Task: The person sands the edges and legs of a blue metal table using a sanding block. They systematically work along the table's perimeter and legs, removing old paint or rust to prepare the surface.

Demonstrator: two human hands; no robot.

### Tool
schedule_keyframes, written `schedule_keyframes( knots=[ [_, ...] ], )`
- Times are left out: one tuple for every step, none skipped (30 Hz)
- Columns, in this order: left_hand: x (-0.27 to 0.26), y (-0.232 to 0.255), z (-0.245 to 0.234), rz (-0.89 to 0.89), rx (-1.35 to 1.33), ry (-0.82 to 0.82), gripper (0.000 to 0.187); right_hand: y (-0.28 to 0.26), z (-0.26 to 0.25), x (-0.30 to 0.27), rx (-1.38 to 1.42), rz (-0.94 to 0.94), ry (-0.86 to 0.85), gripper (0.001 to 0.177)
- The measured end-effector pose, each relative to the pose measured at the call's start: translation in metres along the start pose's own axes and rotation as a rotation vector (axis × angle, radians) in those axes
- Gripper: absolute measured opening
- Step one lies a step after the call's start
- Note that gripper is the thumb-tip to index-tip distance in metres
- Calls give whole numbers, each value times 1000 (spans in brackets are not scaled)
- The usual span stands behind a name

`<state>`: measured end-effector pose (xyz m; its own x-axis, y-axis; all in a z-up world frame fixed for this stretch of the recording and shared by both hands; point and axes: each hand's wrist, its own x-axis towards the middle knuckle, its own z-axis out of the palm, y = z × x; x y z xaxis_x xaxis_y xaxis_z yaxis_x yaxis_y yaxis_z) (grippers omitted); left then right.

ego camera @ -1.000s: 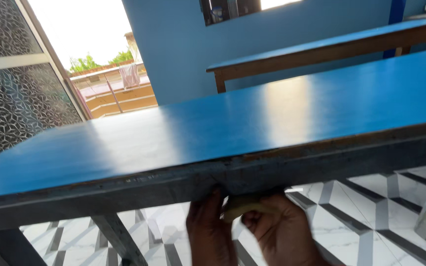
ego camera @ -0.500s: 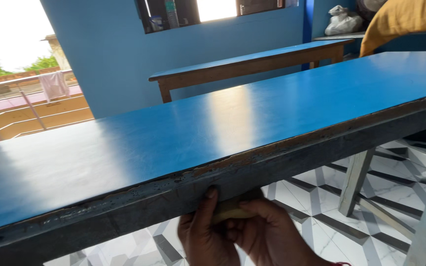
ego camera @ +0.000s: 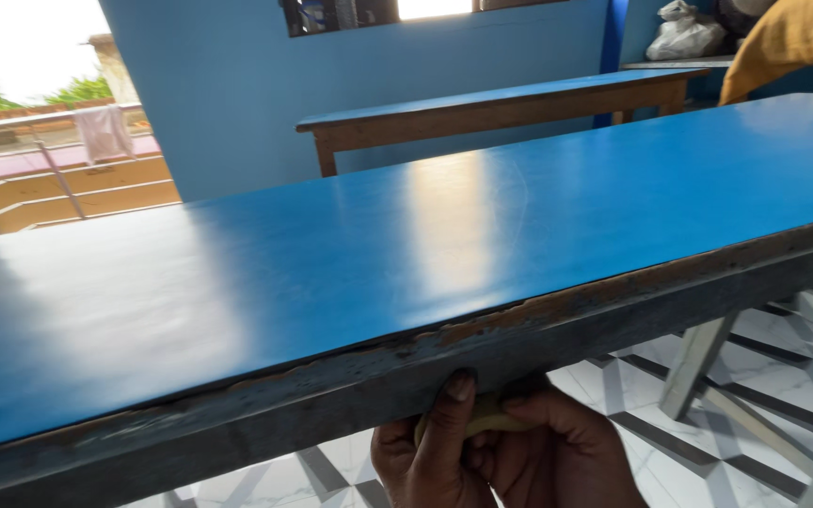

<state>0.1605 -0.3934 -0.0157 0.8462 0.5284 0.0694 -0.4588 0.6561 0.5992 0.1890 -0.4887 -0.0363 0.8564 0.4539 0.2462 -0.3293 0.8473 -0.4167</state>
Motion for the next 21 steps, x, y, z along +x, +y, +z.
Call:
schedule_keyframes(
  knots=[
    [0, -5, 5, 9, -15, -37, 32, -8, -5, 0, -11, -19, 0, 48],
    [-2, -10, 7, 15, -31, -77, 32, -15, -10, -2, -23, -41, 1, 45],
    [-4, -14, 10, 22, -48, -116, 32, -21, -16, -6, -35, -63, 2, 43],
    [-4, -20, 16, 7, -42, -113, 33, -31, -21, -9, -42, -76, 3, 38],
    [-6, -26, 21, -8, -36, -109, 35, -43, -27, -13, -48, -90, 4, 33],
    [-8, -32, 25, -15, -34, -110, 37, -52, -32, -17, -57, -104, -5, 28],
    [-11, -36, 27, -38, -36, -111, 35, -59, -37, -21, -89, -146, 46, 30],
    [-13, -38, 27, -54, -38, -106, 34, -64, -39, -22, -118, -182, 94, 31],
    [-14, -40, 27, -70, -40, -102, 32, -69, -40, -25, -147, -218, 142, 33],
    [-14, -41, 28, -23, -25, -128, 33, -68, -41, -24, -127, -213, 102, 30],
    [-14, -42, 30, 25, -10, -153, 34, -63, -41, -22, -106, -207, 63, 27],
    [-12, -40, 31, 85, 8, -179, 35, -61, -38, -18, -80, -198, 13, 24],
    [-10, -37, 31, 85, 51, -145, 36, -60, -34, -16, -77, -114, 28, 29],
    [-10, -31, 27, 83, 102, -107, 37, -52, -29, -17, -67, -29, 49, 35],
    [-10, -27, 24, 80, 153, -67, 37, -45, -25, -17, -58, 57, 70, 42],
    [-10, -24, 20, 85, 138, -81, 38, -42, -22, -17, -69, 59, 95, 37],
    [-10, -23, 16, 90, 123, -94, 38, -42, -21, -16, -80, 61, 120, 32],
    [-9, -23, 17, 95, 104, -114, 39, -47, -21, -15, -96, 58, 142, 29],
    [-8, -24, 18, 78, 98, -111, 41, -53, -23, -14, -109, 37, 163, 29],
    [-7, -24, 17, 65, 89, -109, 43, -58, -24, -11, -125, 16, 181, 29],
    [-5, -24, 16, 52, 79, -107, 45, -64, -26, -10, -141, -5, 199, 29]
  ],
)
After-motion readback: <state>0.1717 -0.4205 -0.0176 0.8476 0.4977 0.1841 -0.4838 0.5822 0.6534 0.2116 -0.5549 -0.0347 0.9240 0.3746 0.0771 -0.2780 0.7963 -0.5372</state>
